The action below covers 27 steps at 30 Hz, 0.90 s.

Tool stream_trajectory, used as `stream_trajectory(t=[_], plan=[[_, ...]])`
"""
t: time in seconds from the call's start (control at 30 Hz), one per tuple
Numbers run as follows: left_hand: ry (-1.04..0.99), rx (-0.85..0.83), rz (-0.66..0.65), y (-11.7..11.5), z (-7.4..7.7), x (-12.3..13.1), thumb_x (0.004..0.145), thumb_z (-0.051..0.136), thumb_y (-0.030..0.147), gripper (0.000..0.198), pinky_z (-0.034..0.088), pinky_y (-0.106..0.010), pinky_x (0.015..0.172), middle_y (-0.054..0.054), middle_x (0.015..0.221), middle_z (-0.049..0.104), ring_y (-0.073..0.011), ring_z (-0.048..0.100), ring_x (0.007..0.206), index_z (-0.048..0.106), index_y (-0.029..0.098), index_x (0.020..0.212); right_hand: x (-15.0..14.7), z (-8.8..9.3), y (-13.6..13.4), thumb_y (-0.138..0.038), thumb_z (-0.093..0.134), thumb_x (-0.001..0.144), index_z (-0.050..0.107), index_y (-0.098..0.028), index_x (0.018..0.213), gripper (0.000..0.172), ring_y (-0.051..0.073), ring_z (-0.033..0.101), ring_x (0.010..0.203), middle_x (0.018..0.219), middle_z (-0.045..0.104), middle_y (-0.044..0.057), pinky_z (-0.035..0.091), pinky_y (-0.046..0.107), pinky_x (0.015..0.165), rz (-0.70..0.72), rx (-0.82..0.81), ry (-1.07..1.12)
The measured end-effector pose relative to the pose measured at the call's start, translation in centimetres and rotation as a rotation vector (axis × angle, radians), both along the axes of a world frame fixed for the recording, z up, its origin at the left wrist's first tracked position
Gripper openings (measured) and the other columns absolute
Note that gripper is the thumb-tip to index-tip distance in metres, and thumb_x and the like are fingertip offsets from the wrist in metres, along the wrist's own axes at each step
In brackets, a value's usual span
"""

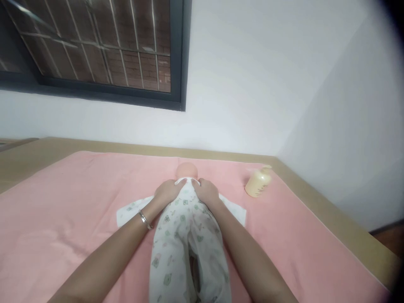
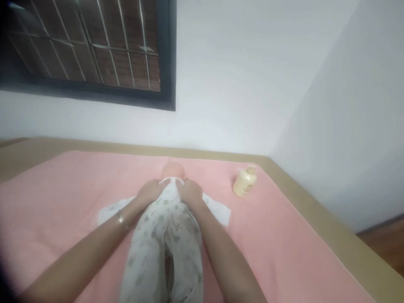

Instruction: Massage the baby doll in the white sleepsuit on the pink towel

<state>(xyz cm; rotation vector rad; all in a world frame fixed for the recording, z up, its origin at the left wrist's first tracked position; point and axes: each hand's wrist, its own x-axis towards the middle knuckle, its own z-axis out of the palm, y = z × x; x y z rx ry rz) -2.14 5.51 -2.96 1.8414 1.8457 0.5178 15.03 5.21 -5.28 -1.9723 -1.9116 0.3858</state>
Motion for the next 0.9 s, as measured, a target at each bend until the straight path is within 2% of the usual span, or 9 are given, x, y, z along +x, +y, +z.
stream_trajectory(t=[0.2,0.33,0.5,0.6,0.73,0.83,0.9], plan=[[0.013,0.002,0.007,0.4,-0.4,-0.1,0.077,0.029,0.079,0.077,0.045,-0.032,0.066,-0.017,0.099,0.071,-0.0313,0.067,0.085,0.069,0.016,0.095,0.0,0.1,0.1,-0.061,0.020,0.094,0.063,-0.015,0.109,0.064,0.025,0.061,0.094,0.102,0.067,0.014,0.041,0.031,0.077,0.002,-0.015,0.011],[0.012,0.022,-0.007,0.7,-0.9,-0.3,0.079,0.027,0.077,0.075,0.045,-0.033,0.069,-0.016,0.098,0.071,-0.0309,0.067,0.088,0.070,0.017,0.094,0.0,1.1,-0.2,-0.060,0.018,0.095,0.062,-0.014,0.109,0.065,0.027,0.060,0.097,0.105,0.066,0.016,0.042,0.034,0.078,0.036,-0.059,-0.034],[-0.002,0.028,-0.015,1.0,-1.2,-0.6,0.083,0.026,0.074,0.071,0.045,-0.033,0.068,-0.014,0.099,0.071,-0.0301,0.066,0.088,0.069,0.019,0.095,-1.0,2.4,-3.0,-0.048,0.021,0.098,0.060,-0.008,0.112,0.057,0.032,0.059,0.096,0.104,0.063,0.020,0.042,0.041,0.081,0.031,0.011,-0.265],[0.044,0.067,-0.050,0.8,-1.0,-0.5,0.090,0.021,0.063,0.065,0.044,-0.032,0.068,-0.014,0.097,0.071,-0.0277,0.066,0.085,0.068,0.018,0.093,-1.9,2.6,-4.9,-0.041,0.030,0.097,0.055,-0.003,0.119,0.051,0.033,0.057,0.098,0.108,0.060,0.023,0.041,0.042,0.083,0.122,0.120,-0.384],[0.313,0.250,-0.135,-1.1,-0.3,0.1,0.097,0.018,0.036,0.052,0.045,-0.035,0.074,-0.016,0.092,0.068,-0.0270,0.064,0.086,0.065,0.013,0.093,-2.0,2.6,-4.5,-0.043,0.027,0.098,0.057,-0.002,0.116,0.054,0.032,0.057,0.100,0.108,0.061,0.024,0.040,0.041,0.085,0.151,0.135,-0.359],[0.557,0.386,-0.225,-3.9,-0.1,0.9,0.094,0.028,0.026,0.039,0.045,-0.039,0.074,-0.019,0.096,0.064,-0.0295,0.062,0.087,0.061,0.008,0.103,-0.8,2.7,-2.7,-0.053,0.017,0.098,0.062,-0.007,0.110,0.065,0.029,0.060,0.097,0.105,0.065,0.021,0.040,0.039,0.084,0.127,-0.005,-0.207],[0.620,0.455,-0.299,-5.7,-0.2,1.5,0.093,0.032,0.023,0.036,0.044,-0.041,0.080,-0.023,0.107,0.060,-0.0314,0.059,0.097,0.058,0.006,0.112,0.2,2.9,-1.8,-0.056,0.010,0.097,0.063,-0.009,0.109,0.071,0.028,0.061,0.097,0.107,0.065,0.020,0.041,0.037,0.083,0.137,-0.108,-0.101]])
